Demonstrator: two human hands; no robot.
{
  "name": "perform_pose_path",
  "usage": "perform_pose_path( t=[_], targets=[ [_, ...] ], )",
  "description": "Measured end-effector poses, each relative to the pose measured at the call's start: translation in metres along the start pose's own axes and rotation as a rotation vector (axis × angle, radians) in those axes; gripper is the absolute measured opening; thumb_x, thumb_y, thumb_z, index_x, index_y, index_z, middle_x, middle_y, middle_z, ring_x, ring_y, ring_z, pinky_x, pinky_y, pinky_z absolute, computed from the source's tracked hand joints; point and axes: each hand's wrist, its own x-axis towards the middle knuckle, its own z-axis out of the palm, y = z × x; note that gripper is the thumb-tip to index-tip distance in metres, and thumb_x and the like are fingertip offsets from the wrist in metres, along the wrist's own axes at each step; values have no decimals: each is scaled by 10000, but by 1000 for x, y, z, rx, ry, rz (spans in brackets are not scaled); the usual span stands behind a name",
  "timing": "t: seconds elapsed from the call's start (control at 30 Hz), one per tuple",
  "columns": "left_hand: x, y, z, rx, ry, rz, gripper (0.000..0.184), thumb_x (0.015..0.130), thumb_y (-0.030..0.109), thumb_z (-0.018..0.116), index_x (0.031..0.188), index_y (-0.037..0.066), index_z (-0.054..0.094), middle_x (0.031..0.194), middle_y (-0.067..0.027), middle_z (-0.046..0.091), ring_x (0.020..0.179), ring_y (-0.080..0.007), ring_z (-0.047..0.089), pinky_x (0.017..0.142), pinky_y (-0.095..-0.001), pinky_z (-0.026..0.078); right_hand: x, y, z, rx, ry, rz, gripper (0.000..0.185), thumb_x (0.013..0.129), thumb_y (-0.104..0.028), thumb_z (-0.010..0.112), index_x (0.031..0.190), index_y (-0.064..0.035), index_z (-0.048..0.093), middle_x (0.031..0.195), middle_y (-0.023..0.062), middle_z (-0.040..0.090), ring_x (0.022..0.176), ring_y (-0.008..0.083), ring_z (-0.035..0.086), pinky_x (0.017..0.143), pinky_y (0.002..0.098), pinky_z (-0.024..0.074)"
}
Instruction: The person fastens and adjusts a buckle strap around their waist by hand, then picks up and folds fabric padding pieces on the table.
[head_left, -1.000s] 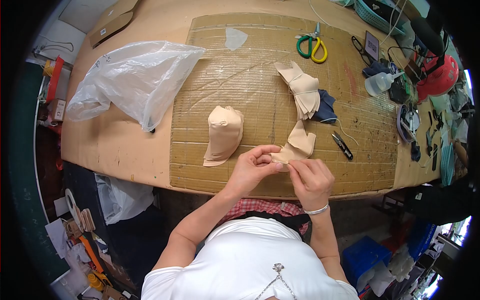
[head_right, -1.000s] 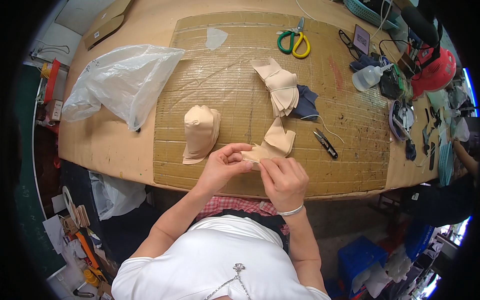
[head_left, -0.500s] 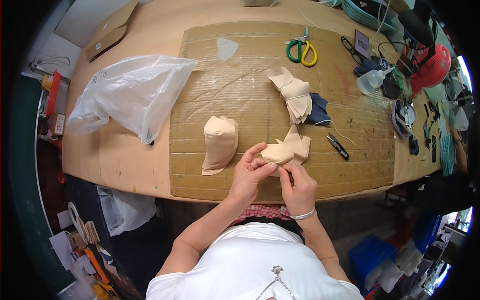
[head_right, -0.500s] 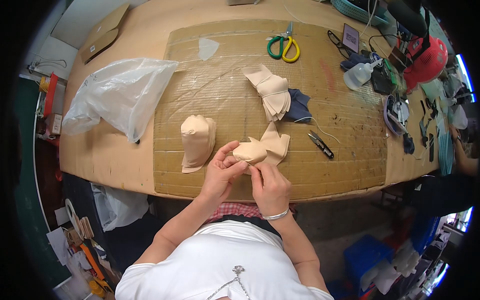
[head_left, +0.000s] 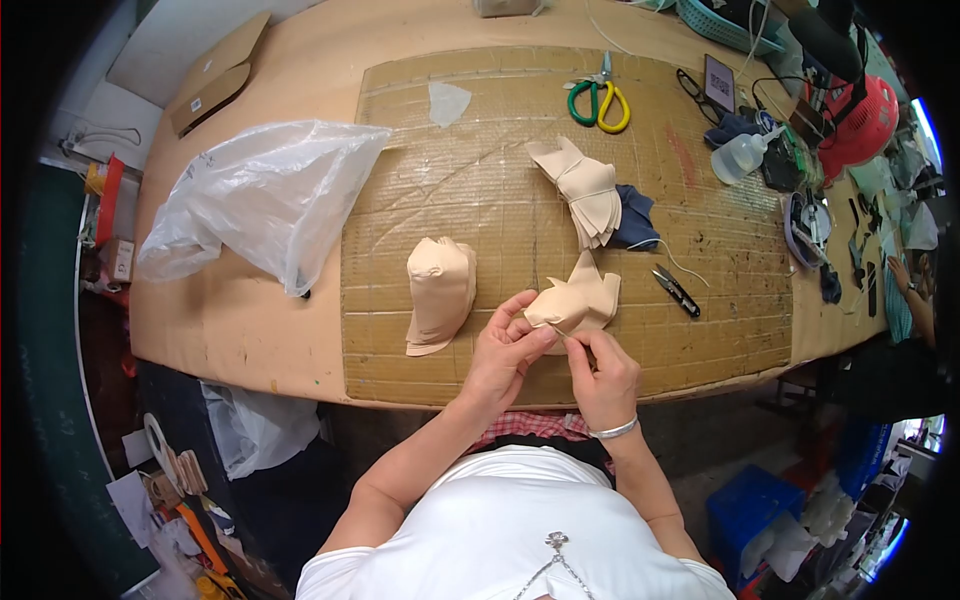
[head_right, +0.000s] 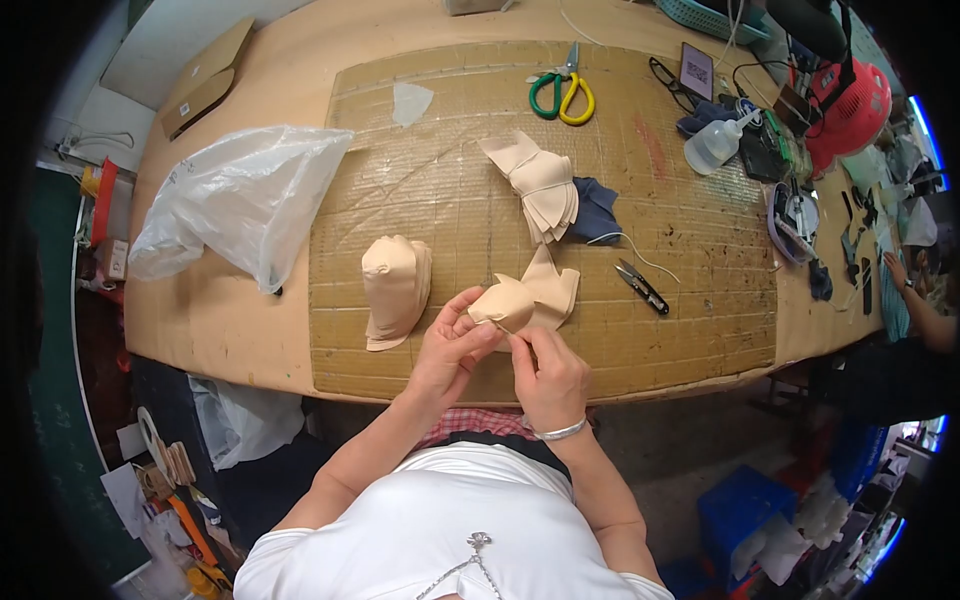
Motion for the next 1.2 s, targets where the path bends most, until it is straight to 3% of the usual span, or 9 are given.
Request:
perform_pose_path(
  t=[0.43,0.57,0.63,0.77,0.83,0.9,1.03,1.13,1.2],
  targets=[
    [4,-4,0,-111,-1,53,548,801,-50,627,1269,76,370,1051,-73,592,953,-152,583,836,-274,491,-6,2,23,221,-21,154,76,869,-87,566,926,-37,579,782,161,618,696,321,624,587,361,479],
    [8,-10,-1,-72,27,176,425,813,-55,623,1146,66,388,1012,-93,580,882,-136,588,772,-243,492,-6,-1,29,244,13,100,85,878,-66,546,949,-30,576,779,158,620,704,314,629,596,356,483],
    [11,-14,-1,-69,2,226,398,811,-57,625,1107,70,391,991,-90,578,881,-130,584,771,-237,490,-8,2,37,221,39,81,112,914,-77,504,978,-11,568,729,119,596,627,198,589,585,302,466],
    [14,-17,3,-60,46,290,330,821,-46,623,997,90,380,896,-65,568,731,-95,576,616,-197,495,-9,1,44,290,56,101,121,940,-98,473,995,-25,552,696,79,581,557,141,548,508,263,430],
    [13,-16,7,-66,30,262,318,825,-39,623,972,95,374,863,-56,560,671,-85,568,550,-187,489,-10,3,45,508,-81,364,136,956,-140,457,1005,-45,539,711,68,585,547,131,546,493,285,432],
    [11,-16,14,-84,113,256,300,834,-28,618,942,102,371,825,-46,550,565,-74,535,425,-179,423,-11,4,49,628,-76,389,136,963,-149,446,989,-48,532,684,31,553,519,94,492,466,252,397],
    [14,-20,8,-77,111,256,287,837,-18,617,946,101,381,805,-31,537,544,-75,525,417,-186,429,-8,1,49,932,-95,514,130,975,-156,427,953,-59,511,642,-31,486,459,27,376,405,178,303],
    [19,-21,-8,-85,103,184,265,844,3,613,953,99,391,813,-31,545,508,-80,504,408,-200,454,-6,0,48,1096,-128,608,119,975,-150,429,954,-65,509,649,-24,480,463,5,359,388,156,275],
    [23,-21,-26,-215,-106,56,257,852,22,605,1008,82,409,893,-63,576,642,-109,579,564,-230,547,-5,0,39,1143,-163,660,107,959,-161,468,957,-64,511,662,-23,488,460,3,364,385,155,277]
  ],
)
